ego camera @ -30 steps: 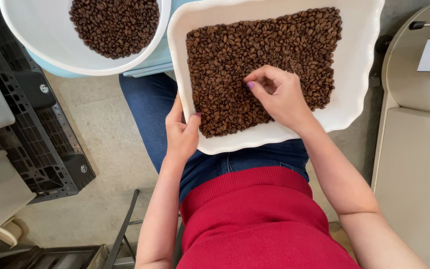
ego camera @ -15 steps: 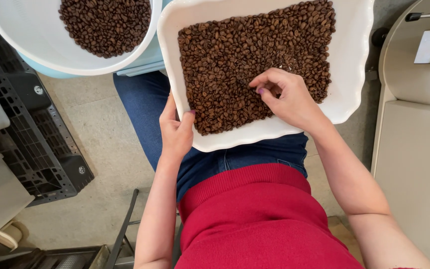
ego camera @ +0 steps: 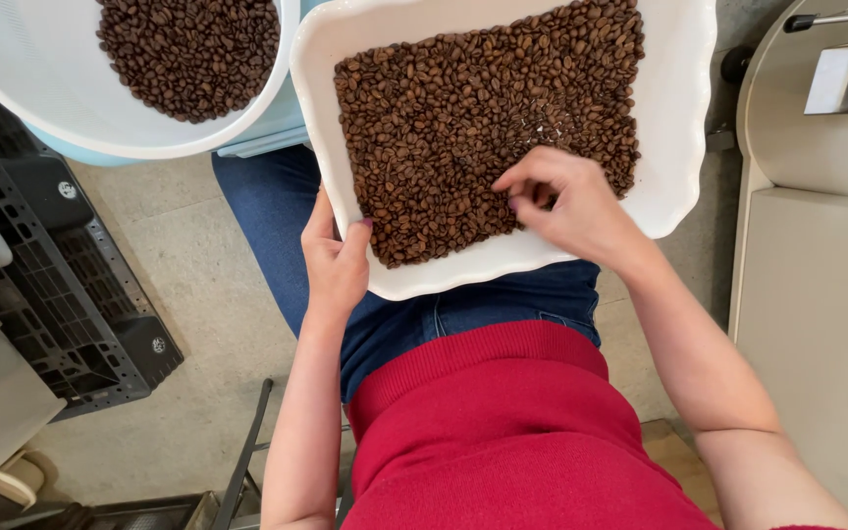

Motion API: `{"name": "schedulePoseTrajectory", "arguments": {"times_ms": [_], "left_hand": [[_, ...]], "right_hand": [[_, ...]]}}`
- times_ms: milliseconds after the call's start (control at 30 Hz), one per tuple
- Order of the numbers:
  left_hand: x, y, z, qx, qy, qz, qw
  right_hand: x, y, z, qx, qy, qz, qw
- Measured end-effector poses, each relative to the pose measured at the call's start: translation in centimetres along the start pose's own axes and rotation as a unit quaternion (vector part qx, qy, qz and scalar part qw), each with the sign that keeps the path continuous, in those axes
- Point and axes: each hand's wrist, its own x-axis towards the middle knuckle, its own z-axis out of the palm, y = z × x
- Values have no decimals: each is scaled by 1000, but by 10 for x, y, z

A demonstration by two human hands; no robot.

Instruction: Manually sorting roasted coffee beans in a tray to remove defects

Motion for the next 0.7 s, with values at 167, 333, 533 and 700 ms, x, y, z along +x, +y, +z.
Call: {"name": "schedulePoseTrajectory", "arguments": {"times_ms": [167,333,533,700], "left_hand": [[-2,0,0,6,5,2,1000],[-2,-2,0,3,3,-1,1000],[-1,6,2,13,7,-1,1000],[-2,4,2,13,5,10,1000]], "right_hand": [[-3,10,23,-27,-28,-62,997],[-3,19,30,-74,-18,-115,990],[-4,22,34,-106,-31,-130,985],[1,30,29,-87,-10,-94,992]]}}
